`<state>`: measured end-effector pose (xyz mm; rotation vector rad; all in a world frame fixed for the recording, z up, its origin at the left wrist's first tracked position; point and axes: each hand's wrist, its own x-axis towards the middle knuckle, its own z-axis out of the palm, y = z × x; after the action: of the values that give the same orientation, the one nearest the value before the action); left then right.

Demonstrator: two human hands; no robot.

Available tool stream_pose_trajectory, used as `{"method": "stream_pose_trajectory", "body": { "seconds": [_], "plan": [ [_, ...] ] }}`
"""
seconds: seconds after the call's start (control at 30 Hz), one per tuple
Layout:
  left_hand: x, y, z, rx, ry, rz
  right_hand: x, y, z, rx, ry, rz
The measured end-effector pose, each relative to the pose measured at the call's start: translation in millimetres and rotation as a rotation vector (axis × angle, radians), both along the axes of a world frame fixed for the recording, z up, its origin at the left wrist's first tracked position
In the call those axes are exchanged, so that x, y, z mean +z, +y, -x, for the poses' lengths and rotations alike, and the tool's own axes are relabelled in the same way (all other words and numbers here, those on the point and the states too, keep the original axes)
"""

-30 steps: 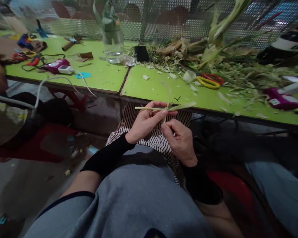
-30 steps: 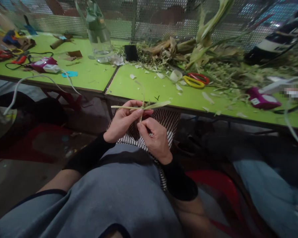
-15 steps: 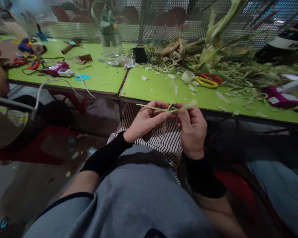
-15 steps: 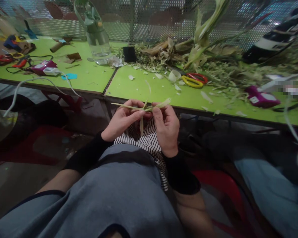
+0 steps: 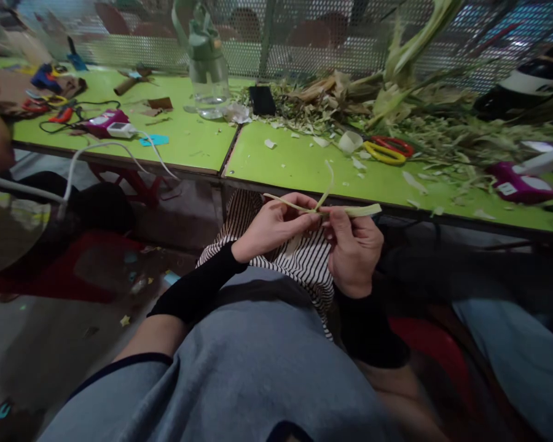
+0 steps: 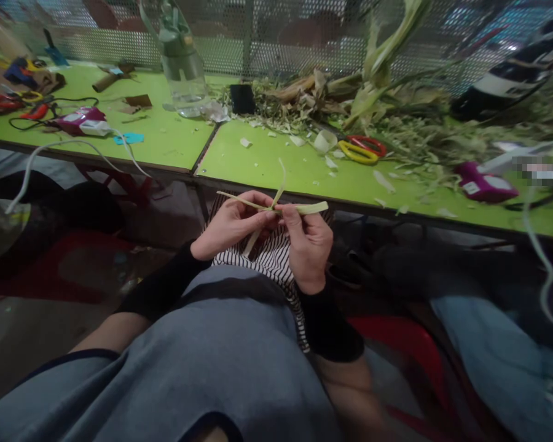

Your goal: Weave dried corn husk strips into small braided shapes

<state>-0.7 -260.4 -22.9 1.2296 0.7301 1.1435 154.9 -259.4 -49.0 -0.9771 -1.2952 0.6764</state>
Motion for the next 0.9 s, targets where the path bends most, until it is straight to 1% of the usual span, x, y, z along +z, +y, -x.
{"method": "stream_pose_trajectory", "body": {
  "seconds": [0.1,0.17,0.3,0.4,0.53,0.63,0.7,0.73,0.8,0.9],
  "plan": [
    [-2.3,1,2,0.029,0.009,-0.071,-2.1,-1,0,-0.023,0.04,-0.02],
    [-5.7,3,3,0.054,0.015,-0.108,-2.4,0,-2,-0.017,0.03,-0.003],
    [-11.7,9,3,0.059,0.024,-0.121,3.3,6,-6,0.023,-0.09,0.019],
    [-12.8,11,2,0.052,0.028,-0.154,11.1,8,-6,0.01,-0.158,-0.043],
    [-16.3,11,-1,0.066,0.064,-0.133,16.5,4,-1,-0.036,-0.154,-0.138],
    [-19.2,12,-2,0.09,0.07,-0.133,16.4,3,1,0.009,-0.113,-0.085],
    [-16.2,16,0,0.107,0.064,-0.162,17.9,7,1,0.027,-0.109,-0.048],
    [-12.5,18,2,0.109,0.063,-0.179,19.9,10,0,0.022,-0.124,-0.042],
    [-0.9,24,5,0.088,0.072,-0.193,26.8,19,-1,0.007,-0.161,-0.055],
    [19.7,33,9,0.034,0.05,-0.163,40.6,31,0,0.006,-0.176,-0.112]
  ]
}}
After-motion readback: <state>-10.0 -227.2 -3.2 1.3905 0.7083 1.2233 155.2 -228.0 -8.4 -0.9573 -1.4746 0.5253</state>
